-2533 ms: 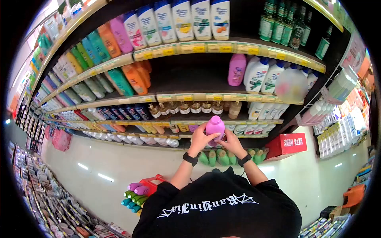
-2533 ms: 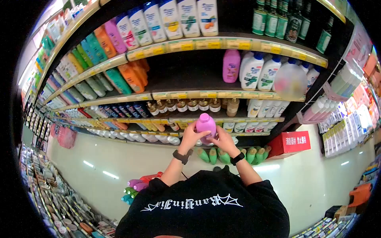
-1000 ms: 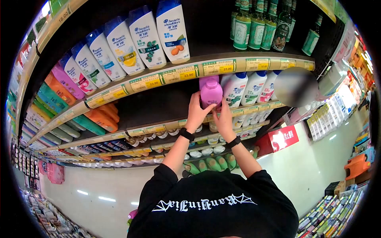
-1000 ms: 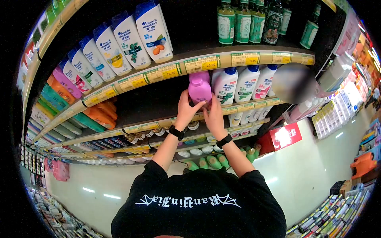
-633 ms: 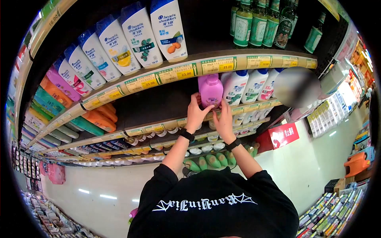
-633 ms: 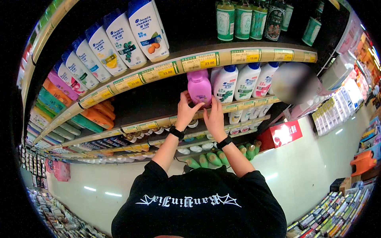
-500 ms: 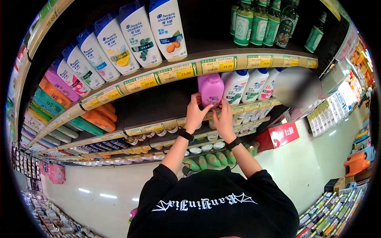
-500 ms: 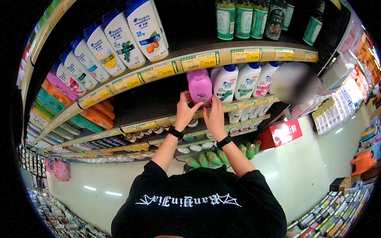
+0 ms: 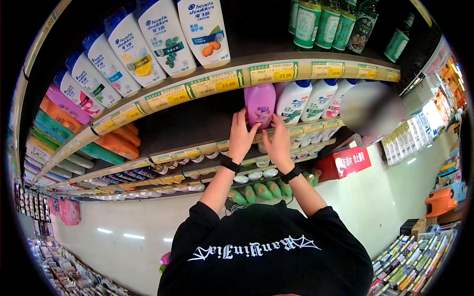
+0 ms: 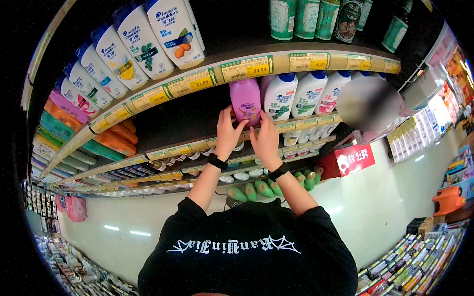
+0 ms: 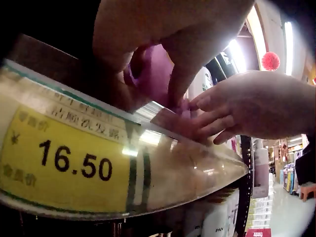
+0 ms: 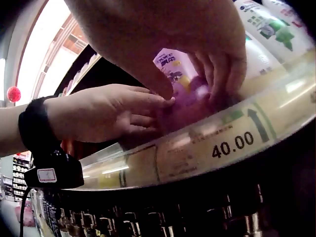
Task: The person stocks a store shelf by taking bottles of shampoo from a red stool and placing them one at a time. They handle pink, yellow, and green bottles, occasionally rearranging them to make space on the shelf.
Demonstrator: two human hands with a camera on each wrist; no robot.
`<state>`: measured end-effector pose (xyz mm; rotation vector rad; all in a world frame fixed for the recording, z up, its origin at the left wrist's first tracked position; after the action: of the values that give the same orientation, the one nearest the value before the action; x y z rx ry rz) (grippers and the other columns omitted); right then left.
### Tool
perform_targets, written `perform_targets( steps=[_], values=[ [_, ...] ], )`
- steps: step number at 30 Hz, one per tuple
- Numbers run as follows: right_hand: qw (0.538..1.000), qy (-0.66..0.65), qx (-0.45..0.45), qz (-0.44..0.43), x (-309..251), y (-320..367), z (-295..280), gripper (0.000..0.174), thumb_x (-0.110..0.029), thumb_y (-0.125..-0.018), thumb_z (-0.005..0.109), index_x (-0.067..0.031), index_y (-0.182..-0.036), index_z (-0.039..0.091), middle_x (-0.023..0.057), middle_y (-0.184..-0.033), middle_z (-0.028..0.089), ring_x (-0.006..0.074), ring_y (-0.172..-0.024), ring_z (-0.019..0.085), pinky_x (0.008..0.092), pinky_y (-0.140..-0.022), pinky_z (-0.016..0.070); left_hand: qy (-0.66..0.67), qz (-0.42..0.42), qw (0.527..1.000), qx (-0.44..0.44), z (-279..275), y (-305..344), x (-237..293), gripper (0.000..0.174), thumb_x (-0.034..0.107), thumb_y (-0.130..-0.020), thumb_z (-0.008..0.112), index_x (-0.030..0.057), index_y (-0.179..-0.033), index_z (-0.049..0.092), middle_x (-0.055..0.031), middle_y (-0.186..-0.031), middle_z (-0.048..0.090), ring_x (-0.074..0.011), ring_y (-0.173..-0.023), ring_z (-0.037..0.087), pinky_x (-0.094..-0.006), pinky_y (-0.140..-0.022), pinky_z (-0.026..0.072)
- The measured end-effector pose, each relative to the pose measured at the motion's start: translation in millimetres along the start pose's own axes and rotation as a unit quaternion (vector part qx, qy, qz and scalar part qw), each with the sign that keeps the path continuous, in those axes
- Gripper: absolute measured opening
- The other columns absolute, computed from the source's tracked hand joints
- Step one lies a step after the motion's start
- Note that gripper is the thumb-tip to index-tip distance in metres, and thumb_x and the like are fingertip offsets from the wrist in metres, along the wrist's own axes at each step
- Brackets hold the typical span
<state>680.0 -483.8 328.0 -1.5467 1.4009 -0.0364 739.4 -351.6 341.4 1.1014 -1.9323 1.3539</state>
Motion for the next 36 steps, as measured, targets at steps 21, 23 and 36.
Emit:
perform_targets(
  steps=[21, 23, 36],
  values=[
    [0.992, -0.004, -0.117, 0.04, 13, -11, 30, 0.07, -0.014, -0.082, 0.066, 0.0041, -0.142, 0.033, 0.0244, -0.122, 0.056, 0.0416, -0.111, 0.054, 0.0478, -0.089, 0.0428, -0.138, -0.015, 0.99, 0.037, 7, -18, -22, 0.058, 0.01, -0.083, 0.071, 0.0006, -0.134, 0.045, -0.023, -0.117, 0.053, -0.0396, -0.098, 0.062, -0.0402, -0.082, 0.0543],
    [0.997, -0.003, -0.073, -0.01, -1, -6, 17, 0.065, -0.013, -0.083, 0.065, 0.0019, -0.14, 0.036, 0.0238, -0.129, 0.052, 0.0414, -0.115, 0.051, 0.0481, -0.093, 0.0409, -0.147, 0.009, 0.987, 0.062, 4, -8, -15, 0.06, 0.011, -0.081, 0.071, 0.0018, -0.135, 0.045, -0.0231, -0.123, 0.051, -0.0409, -0.108, 0.055, -0.0424, -0.09, 0.0494],
    [0.937, -0.224, -0.262, -0.049, -87, 97, 74, 0.019, -0.008, -0.085, 0.062, -0.004, -0.104, 0.063, 0.0141, -0.115, 0.06, 0.0345, -0.108, 0.055, 0.0433, -0.094, 0.0412, -0.197, -0.108, 0.964, 0.141, -89, 185, -22, 0.045, 0.005, -0.08, 0.068, 0.0094, -0.123, 0.058, -0.0138, -0.129, 0.052, -0.0365, -0.116, 0.052, -0.0435, -0.096, 0.0453]
  ],
)
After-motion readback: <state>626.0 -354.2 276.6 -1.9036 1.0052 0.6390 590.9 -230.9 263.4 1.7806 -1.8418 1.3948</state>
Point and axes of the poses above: each hand's wrist, its own y-axis away from the middle knuckle, its own z-axis out of the palm, x = y × z, the point moved 7 cm from there along -y, towards the middle knuckle
